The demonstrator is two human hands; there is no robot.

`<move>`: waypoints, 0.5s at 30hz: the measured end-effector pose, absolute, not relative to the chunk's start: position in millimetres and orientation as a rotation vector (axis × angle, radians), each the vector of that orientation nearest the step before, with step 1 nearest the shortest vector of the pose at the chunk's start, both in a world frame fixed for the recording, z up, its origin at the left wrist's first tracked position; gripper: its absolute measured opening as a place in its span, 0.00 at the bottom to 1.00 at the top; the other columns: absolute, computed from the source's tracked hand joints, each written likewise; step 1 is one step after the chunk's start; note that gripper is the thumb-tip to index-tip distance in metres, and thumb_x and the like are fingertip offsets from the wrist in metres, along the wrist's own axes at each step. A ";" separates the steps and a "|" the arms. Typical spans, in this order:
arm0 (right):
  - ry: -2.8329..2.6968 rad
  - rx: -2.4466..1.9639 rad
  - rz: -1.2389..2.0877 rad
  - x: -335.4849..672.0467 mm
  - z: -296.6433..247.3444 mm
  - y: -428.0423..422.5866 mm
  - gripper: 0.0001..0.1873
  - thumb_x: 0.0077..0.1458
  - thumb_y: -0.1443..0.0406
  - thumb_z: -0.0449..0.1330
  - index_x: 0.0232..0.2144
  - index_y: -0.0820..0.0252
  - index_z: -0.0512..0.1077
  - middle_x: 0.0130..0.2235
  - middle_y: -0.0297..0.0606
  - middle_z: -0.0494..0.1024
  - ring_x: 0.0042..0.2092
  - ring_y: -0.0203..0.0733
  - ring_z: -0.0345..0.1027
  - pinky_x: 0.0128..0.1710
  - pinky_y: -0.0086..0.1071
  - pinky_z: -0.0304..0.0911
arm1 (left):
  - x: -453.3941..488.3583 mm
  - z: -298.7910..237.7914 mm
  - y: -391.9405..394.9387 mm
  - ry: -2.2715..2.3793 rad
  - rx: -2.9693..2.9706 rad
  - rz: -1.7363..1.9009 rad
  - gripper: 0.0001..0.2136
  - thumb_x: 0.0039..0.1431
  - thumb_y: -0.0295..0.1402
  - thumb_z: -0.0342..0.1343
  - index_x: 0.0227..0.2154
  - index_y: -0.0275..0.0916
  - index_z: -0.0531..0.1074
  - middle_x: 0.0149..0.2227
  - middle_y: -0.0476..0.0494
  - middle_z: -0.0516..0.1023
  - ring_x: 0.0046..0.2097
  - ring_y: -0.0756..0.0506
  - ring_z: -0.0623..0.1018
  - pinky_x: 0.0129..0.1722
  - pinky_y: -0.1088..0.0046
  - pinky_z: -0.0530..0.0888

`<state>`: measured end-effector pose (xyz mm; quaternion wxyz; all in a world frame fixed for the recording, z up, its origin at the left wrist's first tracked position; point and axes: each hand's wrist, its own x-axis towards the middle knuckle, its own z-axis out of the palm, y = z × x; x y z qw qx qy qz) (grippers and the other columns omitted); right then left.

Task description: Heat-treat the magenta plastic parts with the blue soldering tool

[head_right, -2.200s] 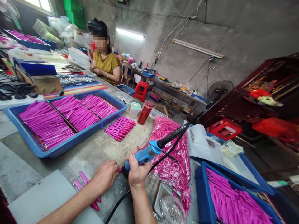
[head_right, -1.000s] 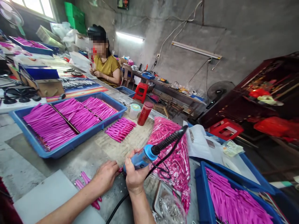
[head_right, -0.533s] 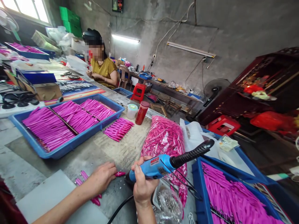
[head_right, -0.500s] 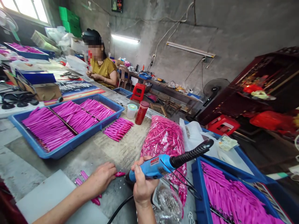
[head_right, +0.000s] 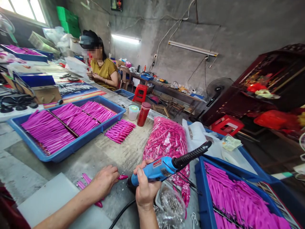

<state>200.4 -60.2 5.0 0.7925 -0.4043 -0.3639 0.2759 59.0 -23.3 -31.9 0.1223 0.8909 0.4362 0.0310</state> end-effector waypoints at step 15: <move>-0.761 -0.839 0.649 188.9 7.2 -42.9 0.15 0.44 0.63 0.63 0.34 0.60 0.64 0.26 0.29 0.70 0.22 0.34 0.65 0.23 0.29 0.61 | 61.6 -24.7 -26.4 1.299 2.577 0.018 0.12 0.60 0.25 0.44 0.29 0.38 0.73 0.34 0.44 0.74 0.39 0.42 0.70 0.35 0.67 0.65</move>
